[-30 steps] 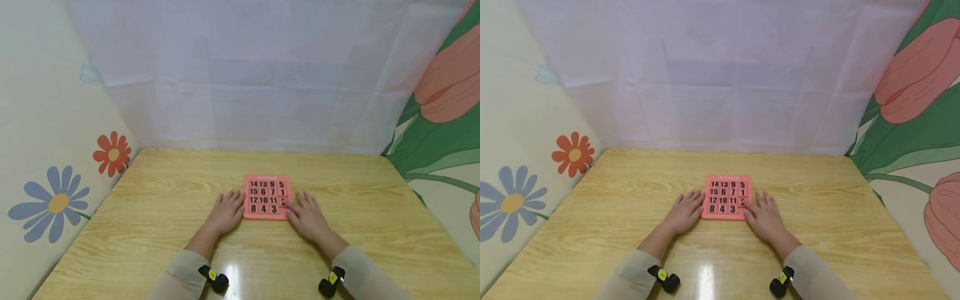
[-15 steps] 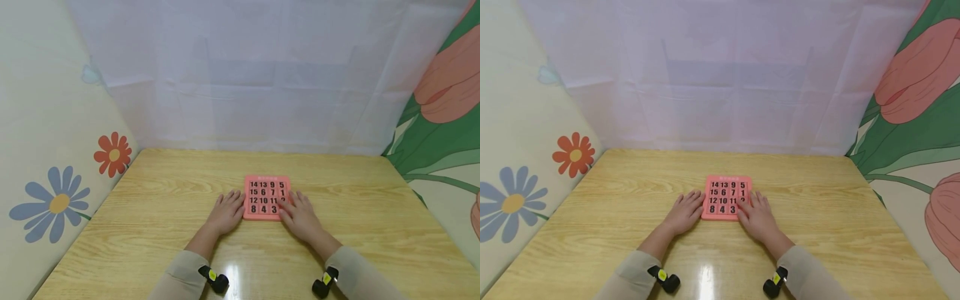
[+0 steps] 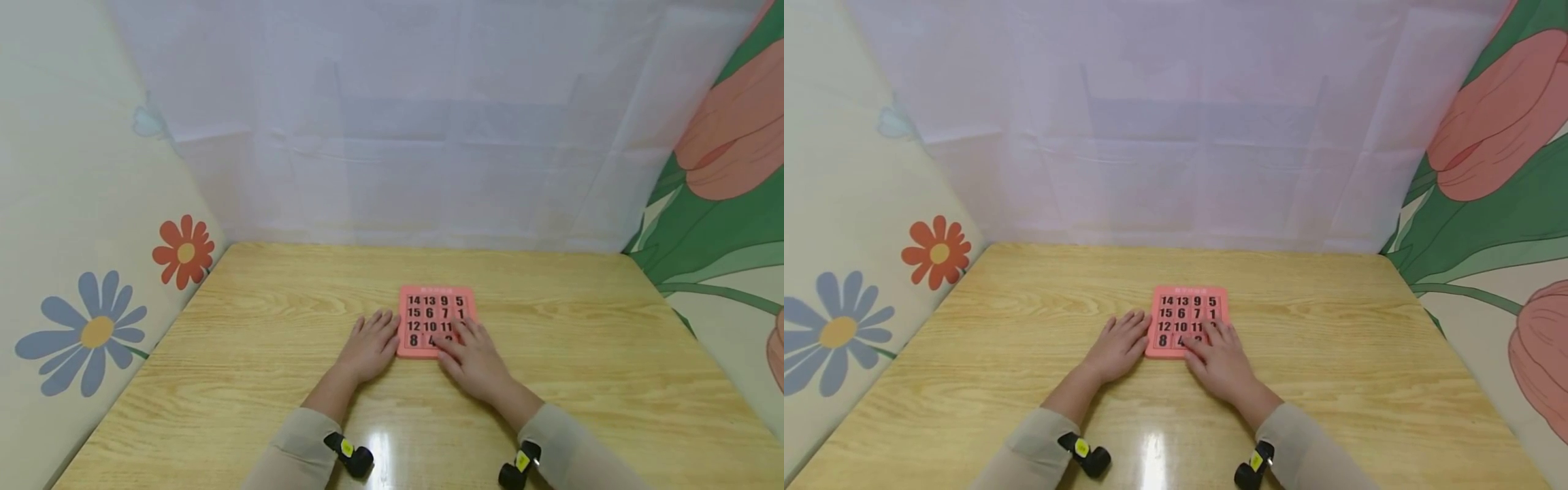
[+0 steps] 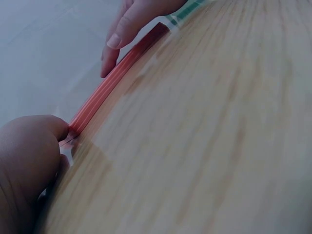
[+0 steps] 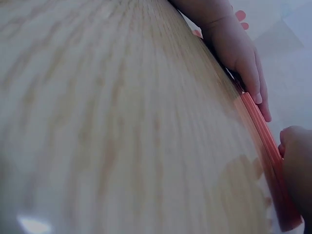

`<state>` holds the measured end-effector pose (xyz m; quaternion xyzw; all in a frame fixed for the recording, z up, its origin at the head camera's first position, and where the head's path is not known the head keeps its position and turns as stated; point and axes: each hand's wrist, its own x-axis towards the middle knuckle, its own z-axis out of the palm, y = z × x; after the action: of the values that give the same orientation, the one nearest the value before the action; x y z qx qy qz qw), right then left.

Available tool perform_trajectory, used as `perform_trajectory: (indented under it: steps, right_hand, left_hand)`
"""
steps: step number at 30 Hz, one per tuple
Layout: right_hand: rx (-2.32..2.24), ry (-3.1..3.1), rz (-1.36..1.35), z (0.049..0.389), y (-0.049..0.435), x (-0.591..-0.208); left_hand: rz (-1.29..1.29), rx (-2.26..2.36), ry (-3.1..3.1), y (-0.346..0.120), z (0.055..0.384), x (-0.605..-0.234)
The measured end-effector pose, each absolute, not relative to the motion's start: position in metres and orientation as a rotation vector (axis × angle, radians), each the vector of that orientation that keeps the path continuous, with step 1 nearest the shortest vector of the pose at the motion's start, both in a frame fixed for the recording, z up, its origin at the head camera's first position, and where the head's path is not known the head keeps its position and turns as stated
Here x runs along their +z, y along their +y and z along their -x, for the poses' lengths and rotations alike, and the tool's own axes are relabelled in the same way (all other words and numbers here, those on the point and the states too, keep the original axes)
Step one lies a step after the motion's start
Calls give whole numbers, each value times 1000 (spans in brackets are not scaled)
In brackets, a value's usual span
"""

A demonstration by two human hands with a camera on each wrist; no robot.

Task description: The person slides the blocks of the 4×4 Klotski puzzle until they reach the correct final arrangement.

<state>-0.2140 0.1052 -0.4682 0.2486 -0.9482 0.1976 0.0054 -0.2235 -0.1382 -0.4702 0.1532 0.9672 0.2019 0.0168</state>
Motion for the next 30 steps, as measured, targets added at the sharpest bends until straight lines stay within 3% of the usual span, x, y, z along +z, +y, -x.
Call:
perform_trajectory:
  steps: [17, 30]
  right_hand:
    - [629, -2923, -740, 214, 129, -468]
    - [626, -2962, -816, 215, 91, -466]
  left_hand:
    - [-474, 616, 3003, -138, 224, -470]
    - [-471, 603, 3009, -138, 226, -473]
